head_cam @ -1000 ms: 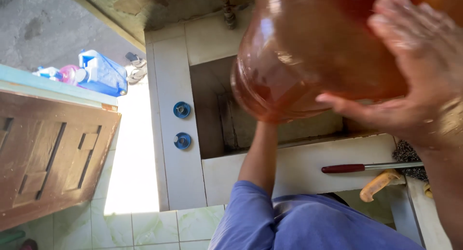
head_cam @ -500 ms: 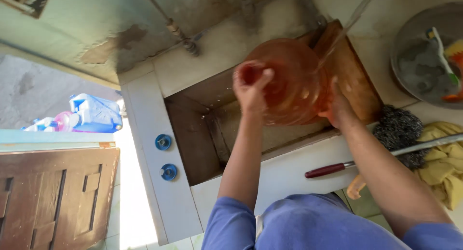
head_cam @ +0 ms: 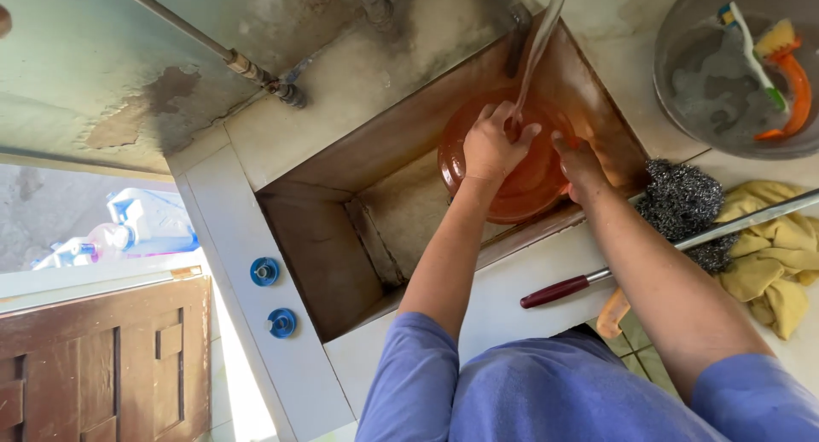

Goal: Scrubbing the interior of a large plastic water jug with a long brush and cleaning the cap in a sink.

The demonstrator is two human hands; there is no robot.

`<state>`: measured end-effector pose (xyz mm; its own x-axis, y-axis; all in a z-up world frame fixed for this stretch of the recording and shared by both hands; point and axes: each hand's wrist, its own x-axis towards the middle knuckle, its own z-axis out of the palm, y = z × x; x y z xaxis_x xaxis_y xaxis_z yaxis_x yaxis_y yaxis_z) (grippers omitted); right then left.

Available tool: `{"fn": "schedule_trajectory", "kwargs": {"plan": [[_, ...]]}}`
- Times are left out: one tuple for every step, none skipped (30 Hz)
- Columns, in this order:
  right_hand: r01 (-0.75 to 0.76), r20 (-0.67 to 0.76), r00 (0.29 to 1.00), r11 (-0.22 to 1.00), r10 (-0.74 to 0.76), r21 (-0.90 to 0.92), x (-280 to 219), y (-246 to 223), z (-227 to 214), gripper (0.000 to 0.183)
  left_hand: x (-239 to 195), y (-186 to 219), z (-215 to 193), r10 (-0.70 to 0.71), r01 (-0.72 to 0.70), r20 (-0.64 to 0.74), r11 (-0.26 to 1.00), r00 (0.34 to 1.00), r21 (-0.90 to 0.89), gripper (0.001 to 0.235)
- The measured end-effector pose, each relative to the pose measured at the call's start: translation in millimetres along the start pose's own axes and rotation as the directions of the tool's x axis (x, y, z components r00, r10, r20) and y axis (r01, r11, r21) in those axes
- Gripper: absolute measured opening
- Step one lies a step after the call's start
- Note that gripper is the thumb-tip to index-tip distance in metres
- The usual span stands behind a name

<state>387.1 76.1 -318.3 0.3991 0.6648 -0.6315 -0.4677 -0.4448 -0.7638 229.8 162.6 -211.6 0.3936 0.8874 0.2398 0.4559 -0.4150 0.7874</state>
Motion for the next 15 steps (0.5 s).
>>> {"fn": "schedule_trajectory", "kwargs": {"plan": [[0.026, -0.028, 0.999, 0.998, -0.028, -0.056, 6, 5, -3, 0.064, -1, 1, 1, -0.029, 0.029, 0.003, 1.0, 1.0, 0.006, 0.032], [0.05, -0.054, 0.997, 0.992, -0.057, -0.113, 12, 10, -5, 0.065, -3, 1, 1, -0.057, 0.057, 0.005, 0.998, 0.998, 0.012, 0.031], [0.05, -0.052, 0.997, 0.992, -0.057, -0.113, 11, 9, -3, 0.065, -2, -2, 3, -0.058, 0.058, 0.004, 0.998, 0.998, 0.013, 0.031], [0.043, -0.081, 0.995, 0.985, -0.057, -0.166, 10, 8, -1, 0.065, -2, -5, 6, -0.061, 0.06, -0.021, 0.996, 0.998, -0.067, 0.029], [0.032, -0.112, 0.992, 0.975, -0.058, -0.219, 9, 8, 0, 0.065, -3, -7, 9, -0.068, 0.061, -0.043, 0.987, 0.997, -0.149, 0.027], [0.03, -0.111, 0.992, 0.975, -0.056, -0.221, 5, 4, 2, 0.065, -4, -7, 10, -0.07, 0.063, -0.044, 0.987, 0.997, -0.149, 0.027], [0.006, -0.131, 0.99, 0.963, -0.043, -0.271, 1, 1, 3, 0.067, -5, -7, 11, -0.074, 0.059, -0.071, 0.978, 0.995, -0.198, 0.026], [-0.018, -0.152, 0.988, 0.947, -0.032, -0.32, -4, -3, 4, 0.069, -7, -6, 12, -0.08, 0.053, -0.099, 0.967, 0.992, -0.247, 0.025], [-0.022, -0.153, 0.988, 0.946, -0.03, -0.323, -1, 0, 2, 0.069, -8, -7, 14, -0.084, 0.057, -0.099, 0.967, 0.992, -0.25, 0.025], [-0.017, -0.158, 0.986, 0.936, -0.042, -0.351, 2, 3, -1, 0.07, -10, -6, 16, -0.077, 0.046, -0.118, 0.967, 0.99, -0.25, 0.025], [-0.009, -0.159, 0.986, 0.926, -0.055, -0.378, 6, 5, -1, 0.072, -11, -7, 16, -0.069, 0.032, -0.14, 0.969, 0.988, -0.245, 0.025], [-0.009, -0.155, 0.986, 0.925, -0.054, -0.381, 1, -1, 3, 0.072, -10, -9, 18, -0.072, 0.035, -0.144, 0.969, 0.987, -0.244, 0.025], [-0.015, -0.162, 0.985, 0.925, -0.051, -0.379, -6, -6, 7, 0.07, -11, -11, 19, -0.059, 0.022, -0.165, 0.975, 0.985, -0.22, 0.026], [-0.02, -0.17, 0.984, 0.926, -0.048, -0.378, -13, -10, 10, 0.068, -12, -12, 21, -0.046, 0.009, -0.185, 0.98, 0.982, -0.196, 0.026], [-0.021, -0.168, 0.985, 0.926, -0.046, -0.378, -6, -3, 6, 0.068, -13, -12, 20, -0.048, 0.011, -0.185, 0.981, 0.982, -0.194, 0.026]]}}
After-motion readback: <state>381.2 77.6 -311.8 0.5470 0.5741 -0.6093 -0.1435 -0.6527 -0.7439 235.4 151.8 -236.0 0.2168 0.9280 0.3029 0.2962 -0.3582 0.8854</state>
